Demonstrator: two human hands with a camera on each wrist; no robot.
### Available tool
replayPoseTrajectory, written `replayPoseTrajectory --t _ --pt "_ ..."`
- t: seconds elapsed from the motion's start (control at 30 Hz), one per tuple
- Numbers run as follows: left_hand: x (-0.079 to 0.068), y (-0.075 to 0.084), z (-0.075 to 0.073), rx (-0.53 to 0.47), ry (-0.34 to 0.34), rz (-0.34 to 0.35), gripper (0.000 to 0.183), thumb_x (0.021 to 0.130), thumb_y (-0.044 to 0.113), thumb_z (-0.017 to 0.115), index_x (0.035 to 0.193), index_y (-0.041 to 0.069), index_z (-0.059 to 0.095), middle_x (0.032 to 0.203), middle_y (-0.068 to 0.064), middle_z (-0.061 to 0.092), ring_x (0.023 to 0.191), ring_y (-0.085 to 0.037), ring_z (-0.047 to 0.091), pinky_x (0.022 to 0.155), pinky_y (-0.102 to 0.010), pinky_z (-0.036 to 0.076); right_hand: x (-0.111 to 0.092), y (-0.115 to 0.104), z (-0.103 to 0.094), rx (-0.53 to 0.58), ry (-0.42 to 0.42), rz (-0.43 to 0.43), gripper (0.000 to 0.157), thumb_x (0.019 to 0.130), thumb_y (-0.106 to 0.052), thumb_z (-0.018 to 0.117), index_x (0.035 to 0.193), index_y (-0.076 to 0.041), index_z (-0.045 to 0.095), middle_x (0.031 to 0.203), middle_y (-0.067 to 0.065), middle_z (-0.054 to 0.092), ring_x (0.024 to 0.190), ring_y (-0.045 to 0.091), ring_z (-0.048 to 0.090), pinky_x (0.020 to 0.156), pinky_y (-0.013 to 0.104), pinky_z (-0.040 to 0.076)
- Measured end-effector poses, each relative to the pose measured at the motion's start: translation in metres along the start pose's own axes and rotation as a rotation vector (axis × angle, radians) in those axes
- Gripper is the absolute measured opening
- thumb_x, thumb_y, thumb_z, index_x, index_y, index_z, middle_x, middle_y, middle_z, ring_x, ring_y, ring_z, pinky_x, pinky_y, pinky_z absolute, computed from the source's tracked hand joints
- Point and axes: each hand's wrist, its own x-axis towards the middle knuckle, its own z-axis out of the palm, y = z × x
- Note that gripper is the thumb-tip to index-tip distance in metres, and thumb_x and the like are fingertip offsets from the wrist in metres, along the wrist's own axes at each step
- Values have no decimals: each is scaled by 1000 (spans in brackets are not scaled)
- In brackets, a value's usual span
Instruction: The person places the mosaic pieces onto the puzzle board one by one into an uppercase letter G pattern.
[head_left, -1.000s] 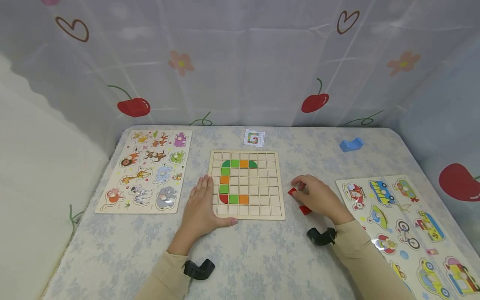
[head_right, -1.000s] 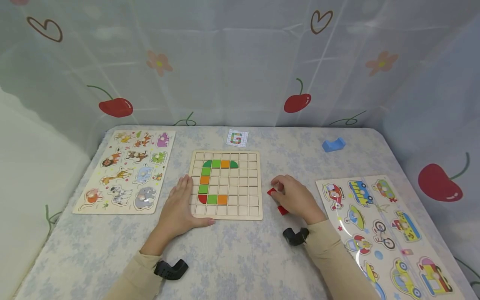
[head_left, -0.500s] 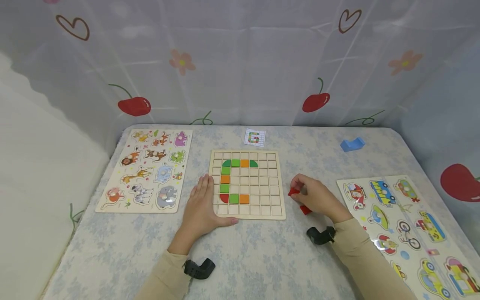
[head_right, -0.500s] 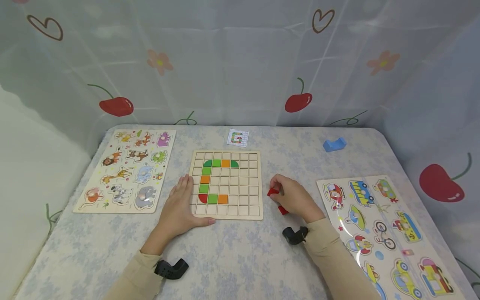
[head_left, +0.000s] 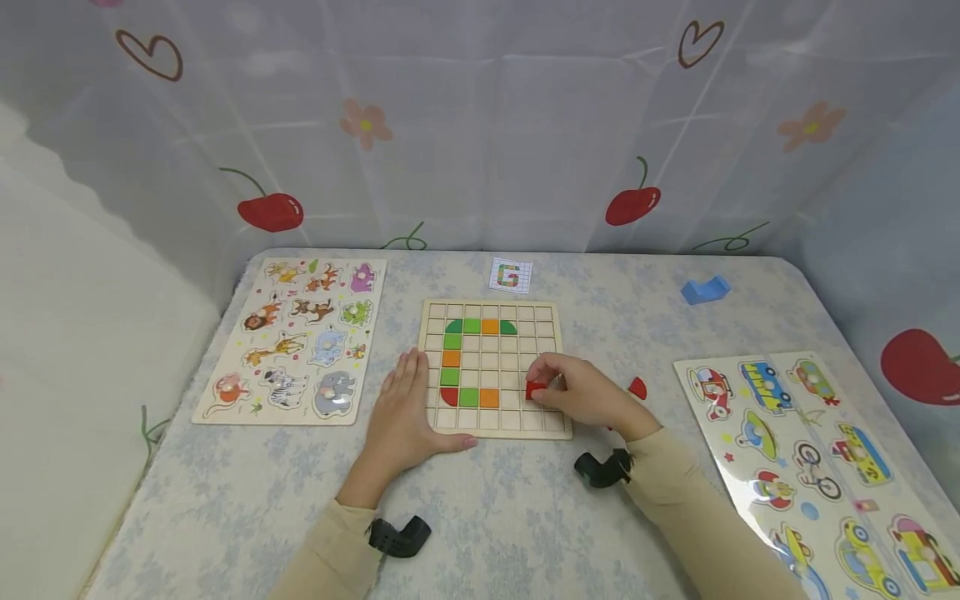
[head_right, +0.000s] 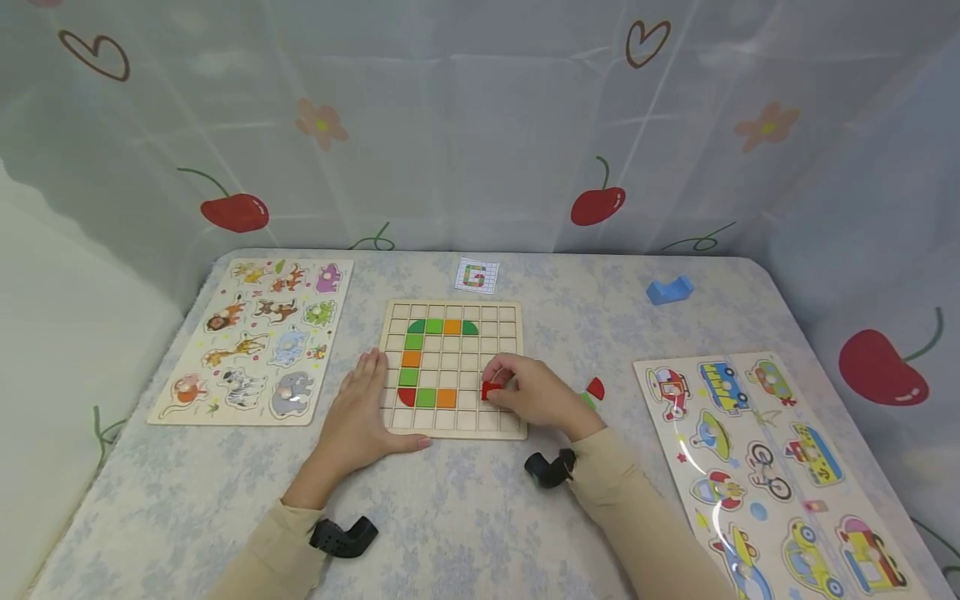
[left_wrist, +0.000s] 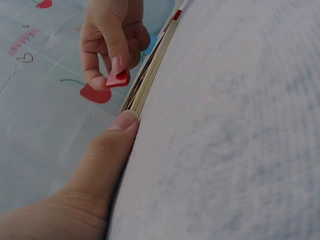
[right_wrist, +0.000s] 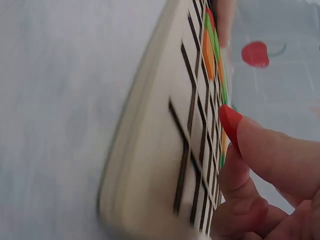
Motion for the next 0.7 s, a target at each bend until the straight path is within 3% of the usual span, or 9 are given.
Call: replayPoseTrajectory --t 0.27,0.7 --pt "0 -1 2 12 7 10 147 56 87 70 158 -1 11 168 -16 7 156 -30 5 126 -49 14 14 -15 23 -55 -21 -12 9 92 -12 70 98 -17 64 86 -3 62 77 17 54 71 30 48" --pt "1 -2 2 22 8 12 147 56 88 69 158 0 10 168 -15 7 156 -30 5 126 -48 14 14 -18 32 -229 51 -89 2 92 -15 71 93 -17 72 95 -7 59 81 11 53 76 28 48"
